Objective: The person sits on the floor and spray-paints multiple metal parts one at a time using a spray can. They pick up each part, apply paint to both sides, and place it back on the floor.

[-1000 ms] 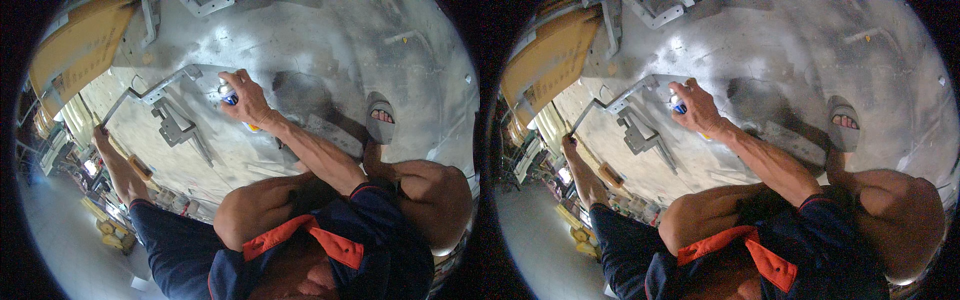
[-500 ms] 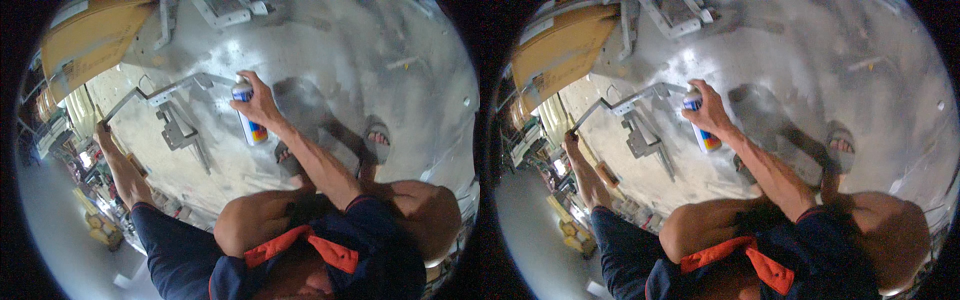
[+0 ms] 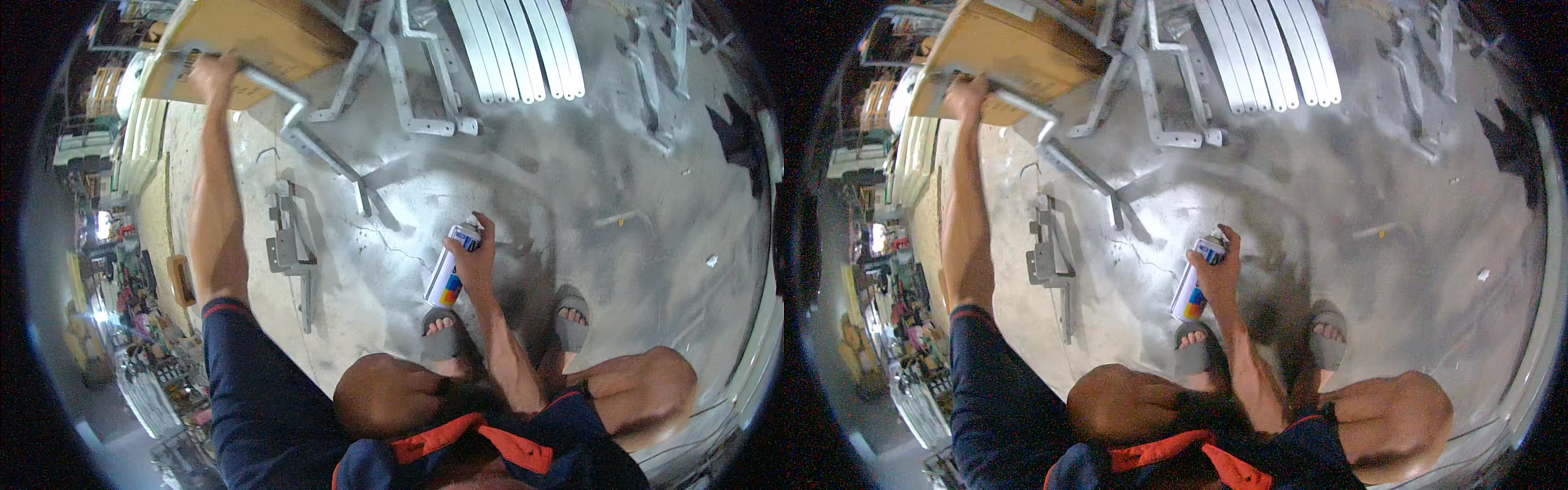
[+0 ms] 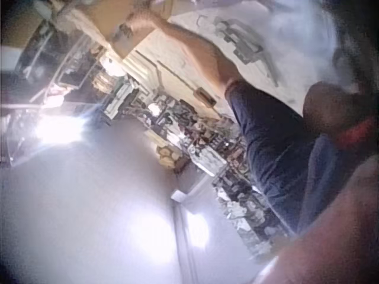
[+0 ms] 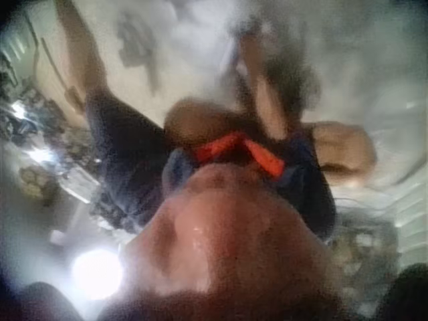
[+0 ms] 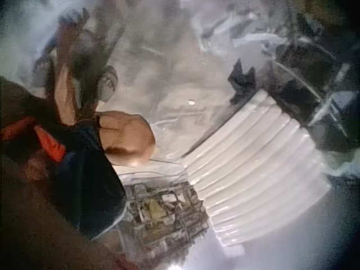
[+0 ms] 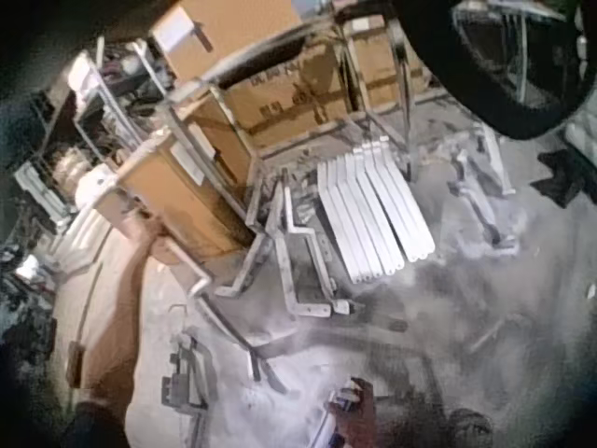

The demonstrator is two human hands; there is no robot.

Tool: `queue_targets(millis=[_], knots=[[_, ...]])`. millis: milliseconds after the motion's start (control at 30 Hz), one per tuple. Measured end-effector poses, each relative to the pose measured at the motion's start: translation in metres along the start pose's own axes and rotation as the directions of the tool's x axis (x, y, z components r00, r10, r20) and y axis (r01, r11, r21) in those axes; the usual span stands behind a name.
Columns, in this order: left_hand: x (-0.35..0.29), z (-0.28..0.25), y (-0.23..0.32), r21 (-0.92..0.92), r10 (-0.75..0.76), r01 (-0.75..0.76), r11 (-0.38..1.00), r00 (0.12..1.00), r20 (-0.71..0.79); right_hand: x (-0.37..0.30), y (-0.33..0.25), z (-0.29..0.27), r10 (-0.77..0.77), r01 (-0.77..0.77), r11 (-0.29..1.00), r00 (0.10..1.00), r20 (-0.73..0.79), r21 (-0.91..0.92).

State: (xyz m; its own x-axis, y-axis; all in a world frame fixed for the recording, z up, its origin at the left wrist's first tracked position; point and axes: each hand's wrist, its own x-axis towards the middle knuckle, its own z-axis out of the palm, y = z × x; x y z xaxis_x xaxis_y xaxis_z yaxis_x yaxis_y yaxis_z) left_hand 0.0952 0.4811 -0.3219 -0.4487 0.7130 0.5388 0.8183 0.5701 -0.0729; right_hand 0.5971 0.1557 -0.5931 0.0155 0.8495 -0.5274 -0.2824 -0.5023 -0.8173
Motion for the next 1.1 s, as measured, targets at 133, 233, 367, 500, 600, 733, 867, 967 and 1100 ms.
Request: queue_targets(millis=[133, 233, 367, 500, 600, 733, 867, 967, 1100], knots=[[-0.012, 0.007, 0.099, -0.13, 0.115, -0.102, 0.986, 0.988, 0.103, -0.005, -0.016, -0.015, -0.152, 0.153, 0.987, 0.988, 0.02, -0.054], [-0.044, 0.006, 0.115, -0.42, 0.188, -0.158, 0.894, 0.982, 0.029, -0.006, -0.03, -0.03, -0.279, 0.281, 0.954, 0.96, 0.032, -0.109], [-0.101, 0.001, 0.035, -0.391, 0.155, -0.09, 0.916, 0.978, 0.139, -0.002, -0.04, -0.045, -0.27, 0.262, 0.919, 0.963, 0.015, -0.293], [-0.204, -0.013, -0.137, -0.272, -0.066, 0.137, 0.952, 0.964, 0.256, -0.002, -0.04, -0.046, -0.308, 0.314, 0.901, 0.949, 0.069, -0.301], [-0.33, -0.036, -0.275, -0.152, -0.387, 0.452, 0.879, 0.863, 0.325, -0.008, -0.038, -0.035, -0.335, 0.35, 0.898, 0.937, 0.102, -0.266], [-0.513, -0.069, -0.37, -0.044, -0.745, 0.909, 0.415, 0.368, 0.556, -0.022, -0.035, -0.016, -0.223, 0.25, 0.955, 0.96, 0.171, -0.162], [-0.647, -0.085, -0.356, -0.145, -0.685, 0.964, 0.224, 0.261, 0.68, -0.04, -0.035, -0.008, -0.356, 0.415, 0.864, 0.904, 0.238, -0.285], [-0.686, -0.081, -0.341, -0.189, -0.688, 0.961, 0.203, 0.277, 0.67, -0.05, -0.034, -0.005, -0.358, 0.439, 0.856, 0.884, 0.301, -0.274], [-0.684, -0.058, -0.355, -0.069, -0.724, 0.967, 0.246, 0.231, 0.651, -0.063, -0.034, 0.0, -0.356, 0.464, 0.829, 0.868, 0.346, -0.312]])
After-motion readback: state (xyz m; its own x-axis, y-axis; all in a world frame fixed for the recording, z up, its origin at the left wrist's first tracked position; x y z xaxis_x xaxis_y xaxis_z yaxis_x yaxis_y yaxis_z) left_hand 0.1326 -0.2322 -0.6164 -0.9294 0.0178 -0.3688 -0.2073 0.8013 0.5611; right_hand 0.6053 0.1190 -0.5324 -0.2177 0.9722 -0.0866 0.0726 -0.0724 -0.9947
